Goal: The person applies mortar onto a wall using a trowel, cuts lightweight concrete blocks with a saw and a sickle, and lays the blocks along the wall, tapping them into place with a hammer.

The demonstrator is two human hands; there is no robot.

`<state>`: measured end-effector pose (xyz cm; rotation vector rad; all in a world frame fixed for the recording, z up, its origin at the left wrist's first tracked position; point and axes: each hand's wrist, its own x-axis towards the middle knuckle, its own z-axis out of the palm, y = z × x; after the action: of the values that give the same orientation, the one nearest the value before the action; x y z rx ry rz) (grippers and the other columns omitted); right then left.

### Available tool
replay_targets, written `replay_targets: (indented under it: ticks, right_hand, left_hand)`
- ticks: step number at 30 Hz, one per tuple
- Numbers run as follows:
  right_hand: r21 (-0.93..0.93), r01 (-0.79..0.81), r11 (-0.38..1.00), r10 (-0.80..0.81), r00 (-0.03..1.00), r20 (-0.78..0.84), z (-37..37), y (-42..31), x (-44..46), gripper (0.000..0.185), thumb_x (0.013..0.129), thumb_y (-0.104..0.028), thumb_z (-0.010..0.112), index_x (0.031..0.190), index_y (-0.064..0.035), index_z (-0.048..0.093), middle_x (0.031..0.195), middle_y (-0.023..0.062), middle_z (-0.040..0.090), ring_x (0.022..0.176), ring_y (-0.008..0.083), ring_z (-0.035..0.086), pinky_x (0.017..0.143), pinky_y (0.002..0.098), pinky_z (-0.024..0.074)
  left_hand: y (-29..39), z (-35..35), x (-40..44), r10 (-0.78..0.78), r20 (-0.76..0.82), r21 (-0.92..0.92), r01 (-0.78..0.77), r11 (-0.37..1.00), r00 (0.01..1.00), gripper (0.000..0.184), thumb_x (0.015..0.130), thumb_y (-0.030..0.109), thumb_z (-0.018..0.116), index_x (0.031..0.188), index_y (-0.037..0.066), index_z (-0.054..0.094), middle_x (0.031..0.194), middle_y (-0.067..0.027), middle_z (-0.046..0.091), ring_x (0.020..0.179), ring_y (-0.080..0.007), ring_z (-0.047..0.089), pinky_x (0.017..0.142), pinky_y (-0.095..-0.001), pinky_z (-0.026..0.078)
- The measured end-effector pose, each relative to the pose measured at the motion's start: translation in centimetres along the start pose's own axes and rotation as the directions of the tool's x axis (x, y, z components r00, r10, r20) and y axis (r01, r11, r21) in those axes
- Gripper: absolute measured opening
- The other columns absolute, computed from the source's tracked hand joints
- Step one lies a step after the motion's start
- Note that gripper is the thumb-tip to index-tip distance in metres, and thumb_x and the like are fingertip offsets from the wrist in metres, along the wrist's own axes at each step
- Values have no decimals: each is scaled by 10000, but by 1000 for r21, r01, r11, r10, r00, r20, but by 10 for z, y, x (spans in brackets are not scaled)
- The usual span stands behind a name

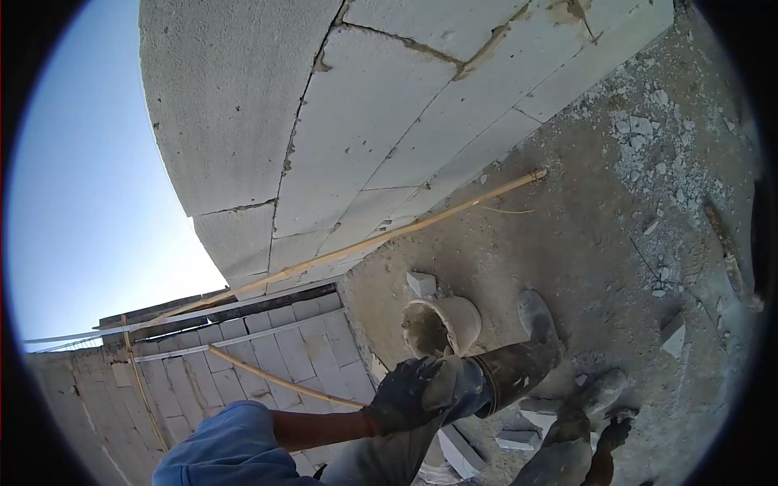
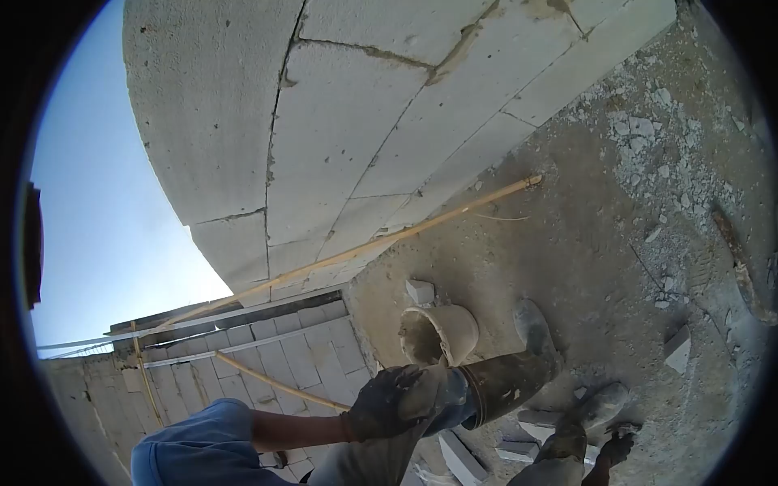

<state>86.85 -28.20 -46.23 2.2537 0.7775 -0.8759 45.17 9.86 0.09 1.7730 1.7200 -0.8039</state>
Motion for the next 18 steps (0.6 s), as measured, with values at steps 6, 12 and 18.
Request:
replay_targets:
  ticks: [6, 12, 18]
  right_hand:
    - [108, 34, 994, -43, 996, 84, -70, 0, -43, 309, 922, -223, 493, 1146, -12, 523, 1006, 256, 663, 904, 424, 663, 748, 508, 538]
    - [173, -179, 969, 91, 902, 422, -158, 38, -91, 301, 800, -222, 723, 877, 32, 580, 749, 193, 671, 585, 313, 682, 435, 455, 536]
    - [259, 306, 916, -362, 909, 207, -480, -31, -290, 277, 842, -285, 717, 901, -41, 600, 761, 169, 666, 624, 334, 656, 571, 443, 541]
  left_hand:
    - [-20, 9, -9, -20, 97, -137, 33, 990, 995, 788, 819, 577, 655, 1390, 69, 463, 1375, -193, 505, 1234, -368, 503, 1016, -476, 423]
    - [-41, 25, -39, -7, 133, -301, 47, 952, 991, 769, 841, 607, 594, 1405, 99, 471, 1417, -163, 494, 1254, -349, 507, 1032, -464, 416]
    - [-82, 65, -62, 228, -92, -318, -246, 916, 969, 449, 1006, 332, 428, 1378, 91, 504, 1330, -172, 579, 1187, -366, 575, 1007, -417, 447]
